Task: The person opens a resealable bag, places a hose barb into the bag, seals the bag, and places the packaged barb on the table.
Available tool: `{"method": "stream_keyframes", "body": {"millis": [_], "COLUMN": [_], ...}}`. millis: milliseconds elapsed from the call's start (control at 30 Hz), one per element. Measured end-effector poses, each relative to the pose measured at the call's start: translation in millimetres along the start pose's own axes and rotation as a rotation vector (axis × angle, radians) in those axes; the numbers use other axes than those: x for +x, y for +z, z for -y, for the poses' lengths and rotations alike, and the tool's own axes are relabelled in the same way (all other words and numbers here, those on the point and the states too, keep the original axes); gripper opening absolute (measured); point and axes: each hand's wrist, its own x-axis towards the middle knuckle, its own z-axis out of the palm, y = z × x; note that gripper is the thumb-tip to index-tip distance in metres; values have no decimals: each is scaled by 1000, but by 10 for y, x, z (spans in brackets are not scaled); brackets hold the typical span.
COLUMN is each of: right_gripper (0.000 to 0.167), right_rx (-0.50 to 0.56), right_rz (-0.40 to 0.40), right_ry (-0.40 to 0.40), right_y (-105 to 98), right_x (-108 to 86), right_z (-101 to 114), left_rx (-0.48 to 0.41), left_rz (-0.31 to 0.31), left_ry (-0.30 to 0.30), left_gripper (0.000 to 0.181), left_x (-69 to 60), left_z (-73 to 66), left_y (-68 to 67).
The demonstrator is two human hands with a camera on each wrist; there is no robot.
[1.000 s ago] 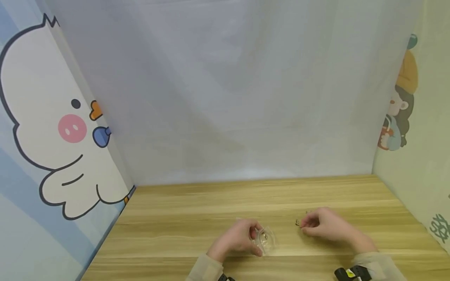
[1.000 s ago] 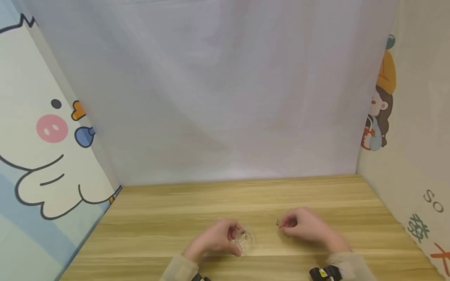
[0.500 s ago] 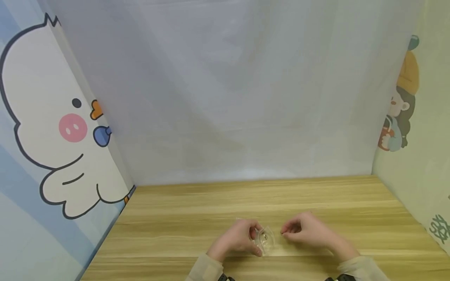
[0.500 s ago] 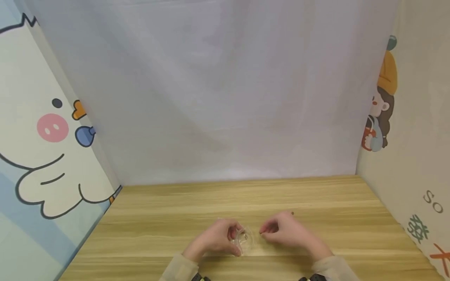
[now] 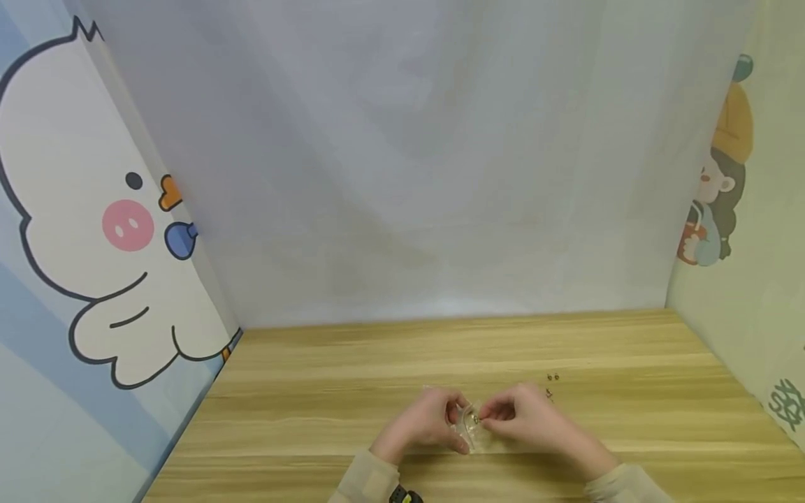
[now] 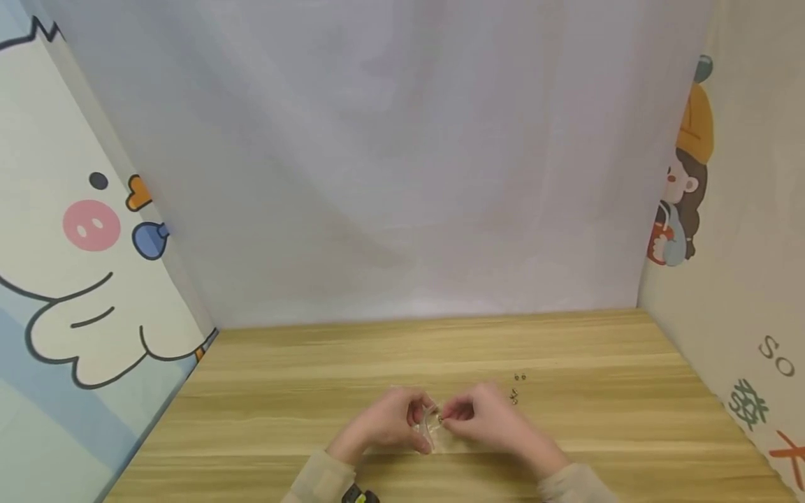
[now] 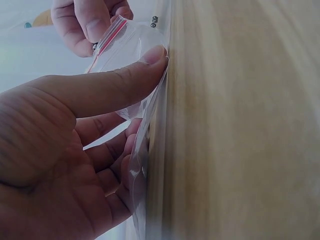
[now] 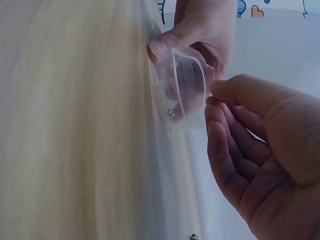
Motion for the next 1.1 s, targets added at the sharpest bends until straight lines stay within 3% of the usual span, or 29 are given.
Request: {"method": "stream_keyframes", "body": {"millis": [1100], "right_gripper": [6], "right_rx": [-4], "right_rz": [-7], "right_ry": [45], "right_y": [56], "right_x": [10], "right_z": [31], "left_rx": [8], "left_rz": [8], "left_ry": [4], "left_gripper": [54], "left_x": [6], "left_z": [-3], "left_y": [7]}}
